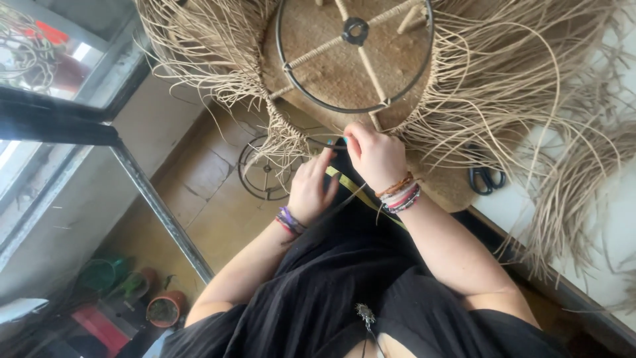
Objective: The person sits on the floor and weaves natural fiber strands through a circular metal frame. They repeatedly pull strands through the frame and secure them by hand, gradually building up a woven pattern around the structure.
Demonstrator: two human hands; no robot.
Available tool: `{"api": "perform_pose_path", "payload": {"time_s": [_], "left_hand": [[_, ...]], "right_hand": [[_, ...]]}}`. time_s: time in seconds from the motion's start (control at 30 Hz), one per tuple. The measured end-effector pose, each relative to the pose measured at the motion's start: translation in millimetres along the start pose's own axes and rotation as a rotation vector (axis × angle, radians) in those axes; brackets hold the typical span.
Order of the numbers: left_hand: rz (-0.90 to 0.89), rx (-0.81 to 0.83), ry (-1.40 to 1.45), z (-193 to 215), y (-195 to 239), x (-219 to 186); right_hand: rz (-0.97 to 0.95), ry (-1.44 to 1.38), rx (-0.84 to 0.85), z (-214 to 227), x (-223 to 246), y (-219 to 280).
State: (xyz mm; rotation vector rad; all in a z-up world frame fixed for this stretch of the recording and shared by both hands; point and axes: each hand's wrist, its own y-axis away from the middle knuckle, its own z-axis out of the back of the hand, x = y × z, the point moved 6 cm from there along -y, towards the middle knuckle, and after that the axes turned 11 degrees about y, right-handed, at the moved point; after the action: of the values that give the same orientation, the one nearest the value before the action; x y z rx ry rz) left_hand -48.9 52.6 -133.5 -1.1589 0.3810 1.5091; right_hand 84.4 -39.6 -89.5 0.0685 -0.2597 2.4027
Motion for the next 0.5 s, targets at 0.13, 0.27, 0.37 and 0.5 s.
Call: {"api": "perform_pose_path", "payload": {"time_s": [0.13, 0.27, 0.37, 0.5], "left_hand": [[-0.069, -0.038, -0.197, -19, -8, 10], [0.017, -0.114, -0.163, -27, -16, 23], [0.134, -0.169, -0.022, -20, -12, 23], [0.064, -0.131, -0.078, -8, 0, -9]], "right_hand": [[-0.037, 0.106, 0.220, 1, 5, -19], [0.024, -0.160, 0.210, 17, 10, -10], [-0.069, -0.536, 0.052, 30, 5, 28], [-0.521, -1.098, 0.205, 0, -18, 81]]}}
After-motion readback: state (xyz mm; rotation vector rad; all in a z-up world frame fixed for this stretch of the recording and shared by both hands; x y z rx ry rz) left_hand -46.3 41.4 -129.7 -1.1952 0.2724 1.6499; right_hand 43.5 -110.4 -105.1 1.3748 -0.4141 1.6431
